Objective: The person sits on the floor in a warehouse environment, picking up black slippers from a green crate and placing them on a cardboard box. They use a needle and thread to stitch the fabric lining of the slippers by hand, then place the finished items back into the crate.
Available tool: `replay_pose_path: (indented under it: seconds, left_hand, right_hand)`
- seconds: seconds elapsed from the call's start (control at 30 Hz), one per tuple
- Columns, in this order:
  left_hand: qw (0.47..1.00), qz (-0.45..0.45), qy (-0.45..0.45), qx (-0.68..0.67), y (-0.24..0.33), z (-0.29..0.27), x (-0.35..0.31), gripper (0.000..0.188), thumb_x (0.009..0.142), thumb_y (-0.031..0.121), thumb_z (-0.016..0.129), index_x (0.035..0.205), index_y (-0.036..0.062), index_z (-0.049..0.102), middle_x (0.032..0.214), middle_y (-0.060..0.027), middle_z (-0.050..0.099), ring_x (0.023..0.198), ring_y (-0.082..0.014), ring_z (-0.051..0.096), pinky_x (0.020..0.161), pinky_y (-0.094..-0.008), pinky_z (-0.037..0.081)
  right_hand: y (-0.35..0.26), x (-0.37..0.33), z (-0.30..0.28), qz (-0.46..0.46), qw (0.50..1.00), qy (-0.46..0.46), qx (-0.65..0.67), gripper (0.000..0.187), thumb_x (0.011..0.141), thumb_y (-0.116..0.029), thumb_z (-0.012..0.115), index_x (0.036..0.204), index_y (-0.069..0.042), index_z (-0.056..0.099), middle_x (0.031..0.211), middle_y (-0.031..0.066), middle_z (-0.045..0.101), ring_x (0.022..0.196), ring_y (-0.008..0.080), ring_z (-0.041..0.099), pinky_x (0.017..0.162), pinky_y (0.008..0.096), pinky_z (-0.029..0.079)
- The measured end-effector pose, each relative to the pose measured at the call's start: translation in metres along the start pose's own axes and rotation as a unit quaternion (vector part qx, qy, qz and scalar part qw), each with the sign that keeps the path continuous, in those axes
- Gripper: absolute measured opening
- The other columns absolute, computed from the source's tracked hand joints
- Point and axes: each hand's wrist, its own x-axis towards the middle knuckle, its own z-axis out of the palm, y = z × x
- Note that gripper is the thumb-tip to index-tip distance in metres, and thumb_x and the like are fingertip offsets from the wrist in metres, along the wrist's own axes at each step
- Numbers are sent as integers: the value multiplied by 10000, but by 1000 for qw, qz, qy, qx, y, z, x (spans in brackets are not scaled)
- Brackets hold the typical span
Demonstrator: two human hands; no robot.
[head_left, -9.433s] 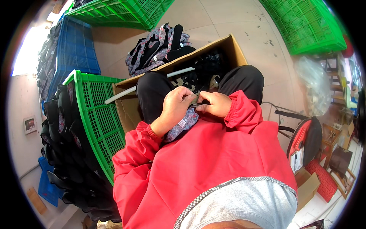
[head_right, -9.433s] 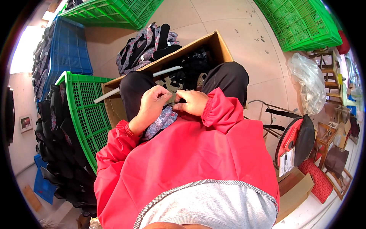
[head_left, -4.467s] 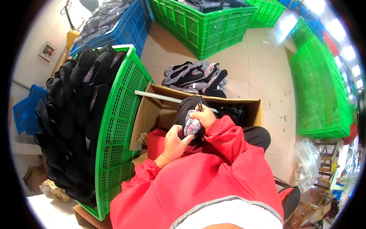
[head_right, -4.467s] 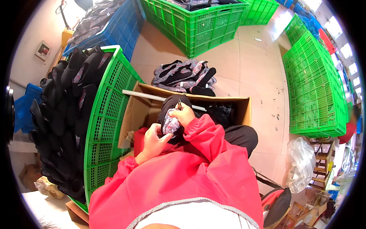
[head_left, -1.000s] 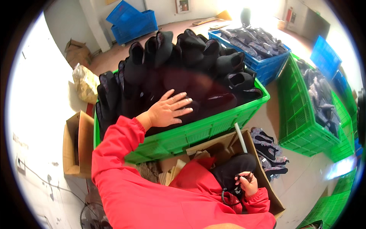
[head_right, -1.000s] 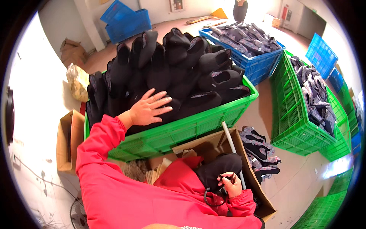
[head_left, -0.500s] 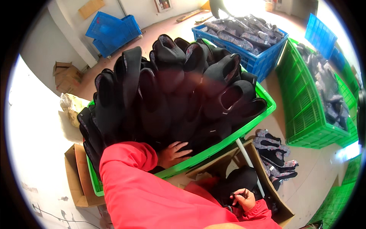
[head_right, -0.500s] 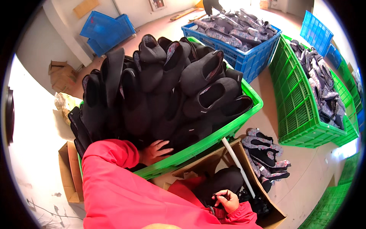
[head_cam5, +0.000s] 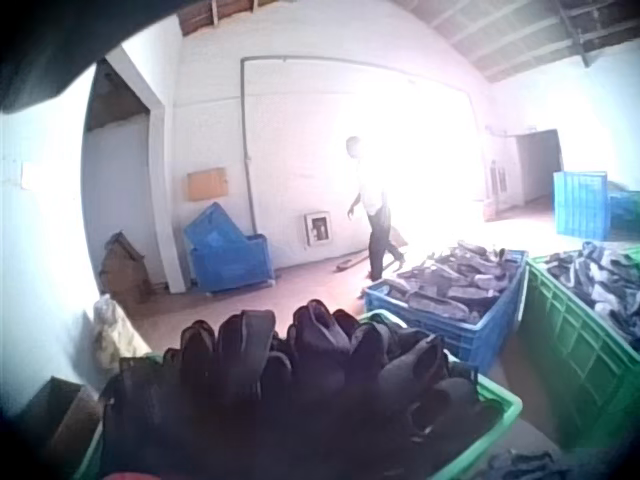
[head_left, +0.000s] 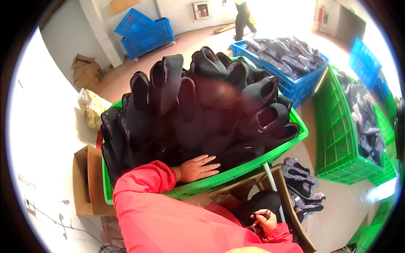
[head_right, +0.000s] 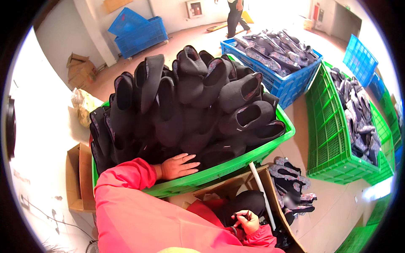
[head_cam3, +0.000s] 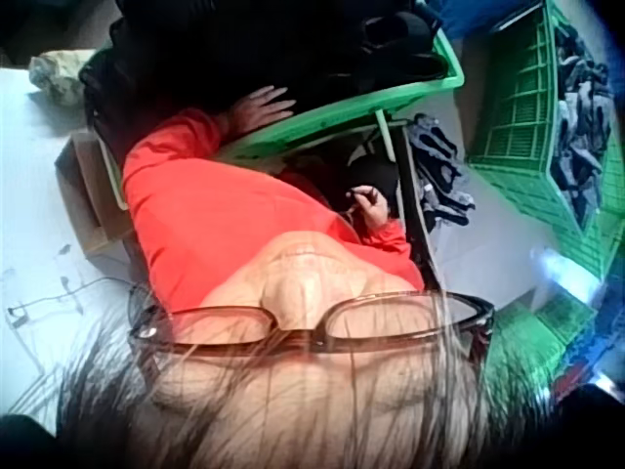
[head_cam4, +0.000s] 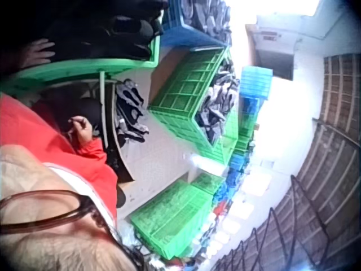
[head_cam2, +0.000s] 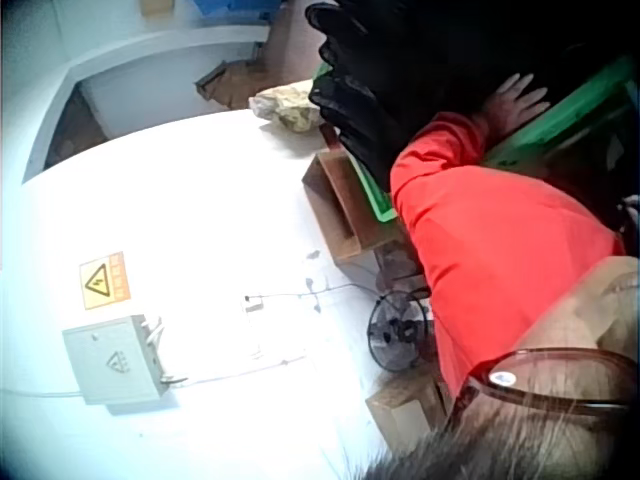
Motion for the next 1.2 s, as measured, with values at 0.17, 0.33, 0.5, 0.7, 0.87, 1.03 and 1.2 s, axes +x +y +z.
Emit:
replay_pose_path:
  seconds: [0.17,0.33,0.5,0.7,0.87,1.03,1.2]
  left_hand:
    - [987,54,79,132,12,-70,26,292,916,229,532,1194,205,616,1308,-39,606,1204,-245,581,1042,-394,406]
    - [870,-363,164,291,-59,-152,79,550,849,362,646,1343,150,533,1419,-188,429,1344,-455,336,1024,-679,285]
    - [759,-634,15,150,-176,-173,72,723,819,493,636,1475,295,403,1576,-146,268,1431,-440,231,1085,-705,198]
    - [743,-668,-35,28,-211,-124,70,580,909,473,483,1469,342,406,1602,-100,223,1446,-466,177,1106,-700,182]
    - [753,-650,-17,98,-212,-82,59,532,908,447,545,1419,315,482,1583,-80,272,1406,-471,276,1054,-692,297]
    - [748,-645,84,134,-200,-60,45,470,903,404,568,1349,257,557,1544,-112,327,1370,-486,312,1029,-684,329]
    - [742,-651,94,130,-193,-79,60,537,824,383,622,1350,302,551,1526,-99,324,1341,-436,363,988,-630,393]
  right_hand:
    - [-6,-6,-2,12,1000,-11,-16,107,912,-32,618,1018,-22,630,915,172,712,561,182,672,435,212,404]
    - [-7,-9,-8,20,998,-16,-60,96,915,-40,612,1009,-56,624,912,162,714,544,176,661,406,209,349]
    - [-15,-7,-1,42,995,-15,-88,89,920,-48,606,1007,-54,619,904,163,714,531,177,651,406,213,345]
    - [-13,-8,-11,44,996,4,-72,94,916,-50,606,1008,-31,617,896,184,709,525,197,654,382,226,349]
    - [-12,-9,-12,53,997,1,-54,103,916,-48,601,1017,-27,611,908,197,707,532,210,661,384,229,364]
    - [-14,-12,-9,44,998,1,-45,107,912,-38,601,1016,-29,618,913,198,705,525,204,656,380,231,363]
    - [-5,-11,-9,3,999,-4,-52,114,911,-29,592,1021,-41,621,906,197,703,507,202,647,364,233,347]
